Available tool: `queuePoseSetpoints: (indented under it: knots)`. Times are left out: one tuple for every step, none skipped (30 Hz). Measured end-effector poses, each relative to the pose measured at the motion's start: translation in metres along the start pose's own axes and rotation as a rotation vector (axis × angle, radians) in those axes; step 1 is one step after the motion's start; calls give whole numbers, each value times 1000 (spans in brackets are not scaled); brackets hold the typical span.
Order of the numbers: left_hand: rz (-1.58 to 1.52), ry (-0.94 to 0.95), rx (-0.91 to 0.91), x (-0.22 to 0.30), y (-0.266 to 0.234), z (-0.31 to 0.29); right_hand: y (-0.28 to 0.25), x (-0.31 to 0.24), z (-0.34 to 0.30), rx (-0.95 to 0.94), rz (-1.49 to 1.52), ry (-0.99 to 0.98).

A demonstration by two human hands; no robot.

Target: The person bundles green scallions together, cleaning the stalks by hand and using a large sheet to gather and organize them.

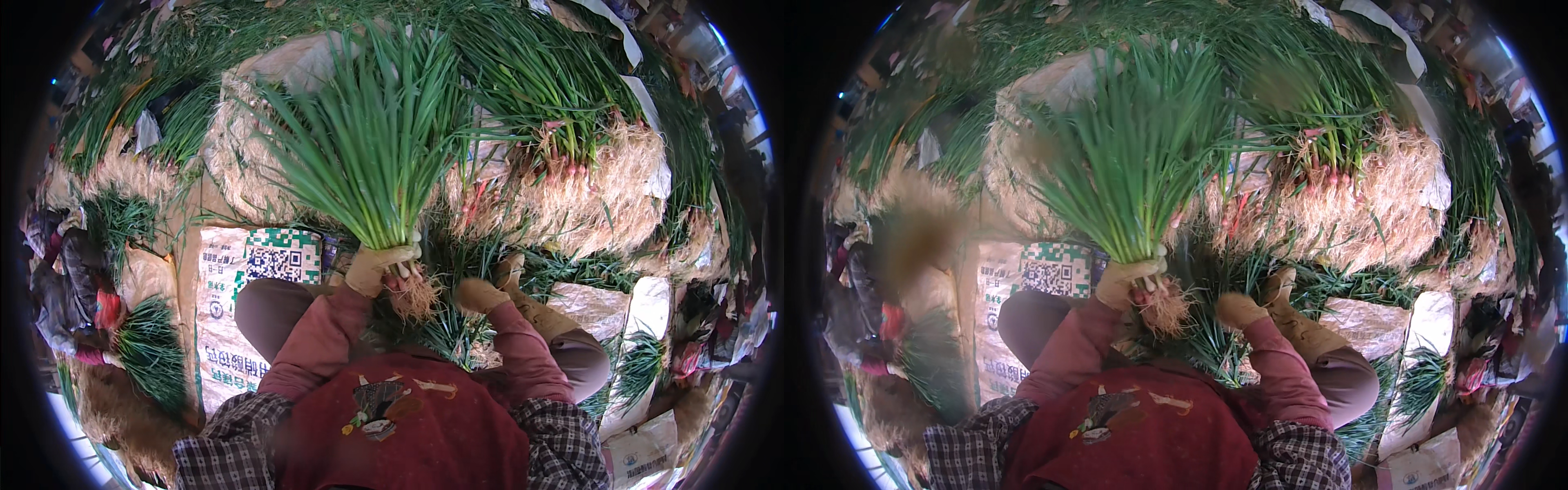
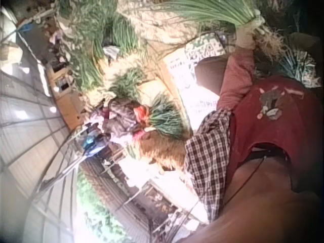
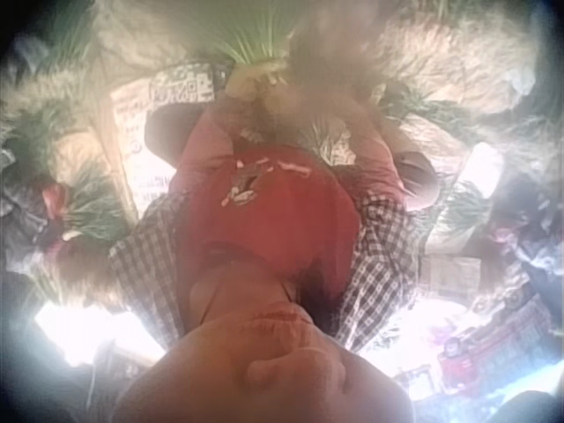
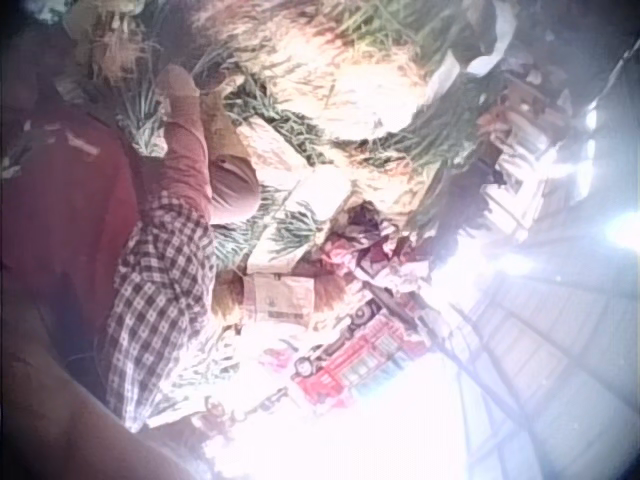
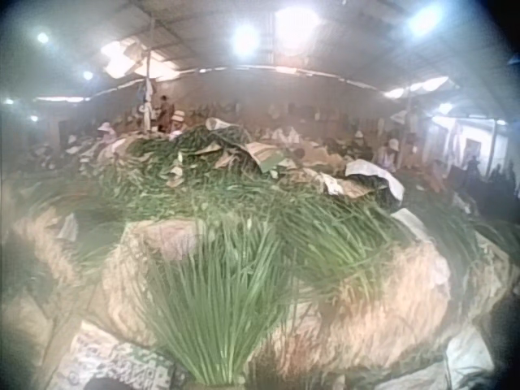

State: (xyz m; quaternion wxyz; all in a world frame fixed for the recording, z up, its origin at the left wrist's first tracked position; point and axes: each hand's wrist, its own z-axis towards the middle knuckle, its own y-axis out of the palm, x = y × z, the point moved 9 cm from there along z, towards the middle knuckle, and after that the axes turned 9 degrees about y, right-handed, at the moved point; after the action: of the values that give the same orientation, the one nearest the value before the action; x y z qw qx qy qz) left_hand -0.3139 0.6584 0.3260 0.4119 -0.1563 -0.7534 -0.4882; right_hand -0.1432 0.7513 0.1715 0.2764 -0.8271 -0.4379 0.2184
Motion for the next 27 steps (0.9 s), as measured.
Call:
queuePoseSetpoints:
  knots:
    - [-34, 23, -35, 6, 0, 1, -4, 2, 7, 11, -30, -39]
    - [-21, 60, -34, 8, -2, 3, -13, 6, 19, 22, -59, -79]
    - [-7, 100, -25, 9, -7, 5, -23, 7, 28, 32, -93, -125]
    - [8, 139, -13, 11, -11, 5, -70, 25, 27, 210, 226, 76]
    - [37, 106, 61, 7, -13, 3, -118, 46, 14, 475, 702, 197]
    - [46, 68, 55, -1, -13, 2, -161, 62, -7, 777, 1069, 198]
    - [61, 30, 42, -11, -16, 4, -182, 56, 3, 775, 1175, 135]
    - [75, -12, 27, -18, -16, 5, -180, 57, 26, 600, 1369, 225]
    - [43, -53, -6, -21, -3, 10, -170, 84, 60, 665, 1500, 129]
    - [33, -122, 5, -30, 3, 15, -158, 113, 89, 730, 1615, 25]
    - [32, -176, 88, -36, -12, 7, -166, 88, 85, 679, 1617, -12]
    - [22, -226, 164, -42, -25, -2, -181, 53, 53, 636, 1610, -46]
    - [45, -160, 208, -41, -29, 1, -188, 36, 21, 636, 1599, -56]
    - [50, -207, 165, -45, -21, 3, -180, 34, 9, 736, 1577, -144]
    - [54, -256, 133, -47, -19, 1, -175, 16, -7, 805, 1320, -278]
    - [58, -303, 108, -48, -18, -2, -158, -10, -12, 551, 1409, -276]
    - [181, -368, 115, -45, -14, -7, -155, -40, -36, 380, 1461, -242]
    - [194, -357, 80, -45, -6, -3, -144, -38, -36, 604, 1368, -271]
    - [207, -338, 64, -44, -3, -1, -154, -45, -50, 854, 1087, -273]
    - [220, -319, 48, -43, -1, 0, -146, -42, -43, 745, 1156, -217]
    - [142, -277, 80, -42, -2, 2, -156, -45, -55, 832, 1076, -159]
    - [83, -244, 69, -40, 0, 4, -165, -45, -65, 915, 994, -101]
    - [24, -211, 59, -39, 3, 5, -169, -41, -67, 958, 841, -14]
    - [-35, -177, 50, -32, 8, 5, -173, -37, -69, 995, 686, 72]
    - [-72, -143, 10, -20, 17, 3, -176, -31, -70, 1030, 533, 163]
    - [-104, -93, -32, -11, 20, 1, -165, -11, -55, 915, 436, 250]
    - [-137, -39, -75, -2, 21, 0, -139, 7, -29, 739, 291, 146]
